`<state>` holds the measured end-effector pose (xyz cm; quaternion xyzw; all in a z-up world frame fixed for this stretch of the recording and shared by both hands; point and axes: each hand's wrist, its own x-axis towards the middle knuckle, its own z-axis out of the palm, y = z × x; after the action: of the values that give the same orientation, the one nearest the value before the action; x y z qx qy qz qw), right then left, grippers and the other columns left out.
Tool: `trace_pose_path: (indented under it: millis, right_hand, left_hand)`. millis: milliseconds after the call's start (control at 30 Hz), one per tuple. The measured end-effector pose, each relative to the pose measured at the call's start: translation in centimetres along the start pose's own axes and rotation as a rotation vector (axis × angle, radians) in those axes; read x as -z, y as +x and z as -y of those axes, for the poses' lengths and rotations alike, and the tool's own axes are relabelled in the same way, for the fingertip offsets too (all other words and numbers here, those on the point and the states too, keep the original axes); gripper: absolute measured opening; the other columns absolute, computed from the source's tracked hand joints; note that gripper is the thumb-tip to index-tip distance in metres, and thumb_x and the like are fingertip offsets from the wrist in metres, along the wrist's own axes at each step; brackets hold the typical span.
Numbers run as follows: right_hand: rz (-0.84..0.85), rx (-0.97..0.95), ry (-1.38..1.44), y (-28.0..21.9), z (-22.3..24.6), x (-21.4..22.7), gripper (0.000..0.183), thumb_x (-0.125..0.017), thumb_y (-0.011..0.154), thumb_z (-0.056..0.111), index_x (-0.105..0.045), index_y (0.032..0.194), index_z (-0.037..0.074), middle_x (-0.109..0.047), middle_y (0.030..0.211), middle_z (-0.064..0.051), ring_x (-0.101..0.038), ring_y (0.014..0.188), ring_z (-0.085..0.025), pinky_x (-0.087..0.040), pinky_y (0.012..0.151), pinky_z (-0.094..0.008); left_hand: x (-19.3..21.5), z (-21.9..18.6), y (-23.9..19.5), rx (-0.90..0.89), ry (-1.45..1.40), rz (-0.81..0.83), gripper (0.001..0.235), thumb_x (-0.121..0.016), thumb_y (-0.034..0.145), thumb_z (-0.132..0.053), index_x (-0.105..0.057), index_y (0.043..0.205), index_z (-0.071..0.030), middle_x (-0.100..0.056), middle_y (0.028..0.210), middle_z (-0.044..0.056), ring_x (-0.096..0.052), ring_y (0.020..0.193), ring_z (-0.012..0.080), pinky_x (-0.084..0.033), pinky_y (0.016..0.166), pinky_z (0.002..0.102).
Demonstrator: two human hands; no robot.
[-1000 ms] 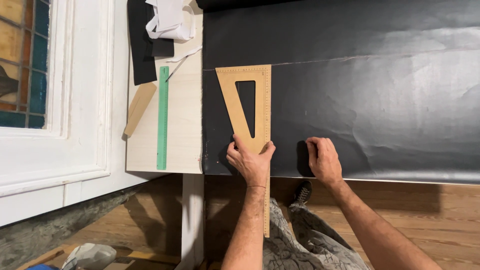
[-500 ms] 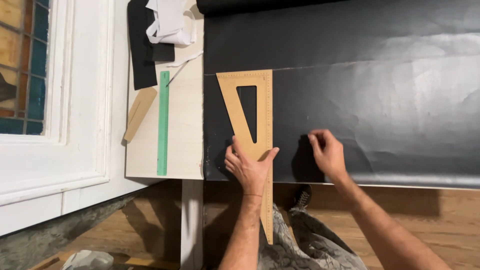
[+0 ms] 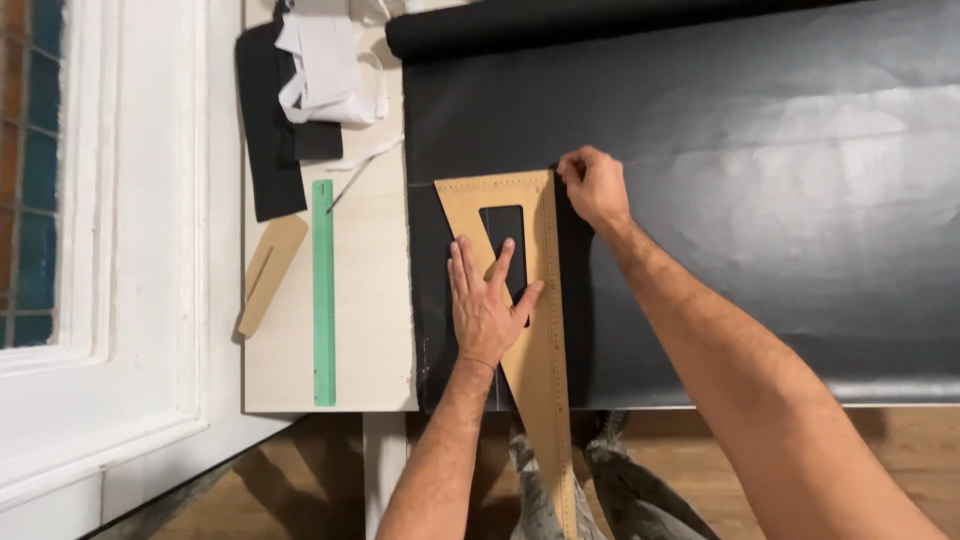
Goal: Marking measurements and lines on a large sheet of black material using a triangle ruler and chalk
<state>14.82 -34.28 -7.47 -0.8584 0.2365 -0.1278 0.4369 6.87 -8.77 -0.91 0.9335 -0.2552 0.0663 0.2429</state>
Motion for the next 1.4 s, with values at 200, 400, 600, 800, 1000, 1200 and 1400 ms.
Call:
trace_pose_path:
  millis: [200,400,600,800,1000,1200,1400]
  right_hand:
    - [0.008,0.040,-0.134,0.0,-0.2,-0.8,0.011,-0.074,0.093,0.018,-0.078,0.102,0.013,-0.079,0.090,-0.004,-0.076,0.090,-0.030,-0.061,0.075,-0.042]
    - [0.051,0.065,-0.183,-0.6,-1.3,-1.0,0.010,-0.071,0.096,0.018,-0.076,0.103,0.012,-0.078,0.089,-0.008,-0.075,0.087,-0.033,-0.062,0.073,-0.045]
    - [0.278,0.041,-0.146,-15.9,2.3,3.4,0.016,-0.064,0.096,0.017,-0.072,0.096,0.003,-0.073,0.088,-0.025,-0.070,0.092,-0.048,-0.056,0.075,-0.059]
    - [0.705,0.020,0.074,-40.7,-0.8,8.7,0.015,-0.060,0.096,0.009,-0.063,0.082,0.011,-0.067,0.077,-0.005,-0.060,0.066,-0.021,-0.049,0.062,-0.041]
    - [0.280,-0.215,-0.174,-36.8,-5.9,16.8,0.029,-0.069,0.095,0.038,-0.066,0.077,0.015,-0.064,0.067,0.002,-0.056,0.057,-0.013,-0.048,0.055,-0.033]
    - [-0.247,0.009,-0.053,-26.0,-9.0,20.7,0.006,-0.069,0.107,0.009,-0.072,0.112,0.006,-0.076,0.093,-0.012,-0.073,0.085,-0.030,-0.056,0.076,-0.040]
    - [-0.342,0.095,-0.101,-25.7,-11.6,19.0,0.006,-0.074,0.107,0.012,-0.073,0.108,0.006,-0.076,0.098,-0.009,-0.074,0.092,-0.030,-0.058,0.080,-0.037]
  left_hand:
    - [0.0,0.4,0.2,0.013,0.032,0.059,0.077,-0.065,0.091,-0.063,-0.046,0.156,-0.025,-0.029,0.160,0.035,-0.026,0.152,0.0513,-0.022,0.124,0.058]
    - [-0.8,0.6,0.0,0.007,0.087,0.056,0.077,-0.063,0.090,-0.066,-0.047,0.156,-0.027,-0.028,0.162,0.034,-0.025,0.153,0.0489,-0.021,0.125,0.056]
    - [-1.3,0.6,-0.2,0.007,0.098,0.010,0.080,-0.060,0.089,-0.072,-0.049,0.154,-0.027,-0.030,0.160,0.035,-0.027,0.153,0.0491,-0.021,0.126,0.056]
    - [-1.3,0.7,-0.5,-0.015,0.145,0.057,0.084,-0.064,0.091,-0.068,-0.039,0.159,-0.025,-0.022,0.162,0.038,-0.022,0.153,0.0518,-0.022,0.126,0.056]
    - [-0.6,-2.0,-2.0,0.047,0.310,-0.256,0.095,-0.062,0.089,-0.075,-0.045,0.150,-0.004,-0.054,0.145,0.020,-0.054,0.132,0.0374,-0.046,0.105,0.048]
    - [-3.9,-4.6,-6.8,0.462,0.126,-0.317,0.122,-0.089,0.059,-0.071,-0.047,0.149,-0.001,-0.053,0.128,0.022,-0.055,0.112,0.0406,-0.047,0.090,0.052]
    - [-4.2,-9.0,-5.5,0.500,0.074,-0.260,0.123,-0.094,0.048,-0.066,-0.052,0.143,0.001,-0.052,0.127,0.023,-0.053,0.114,0.0452,-0.049,0.084,0.058]
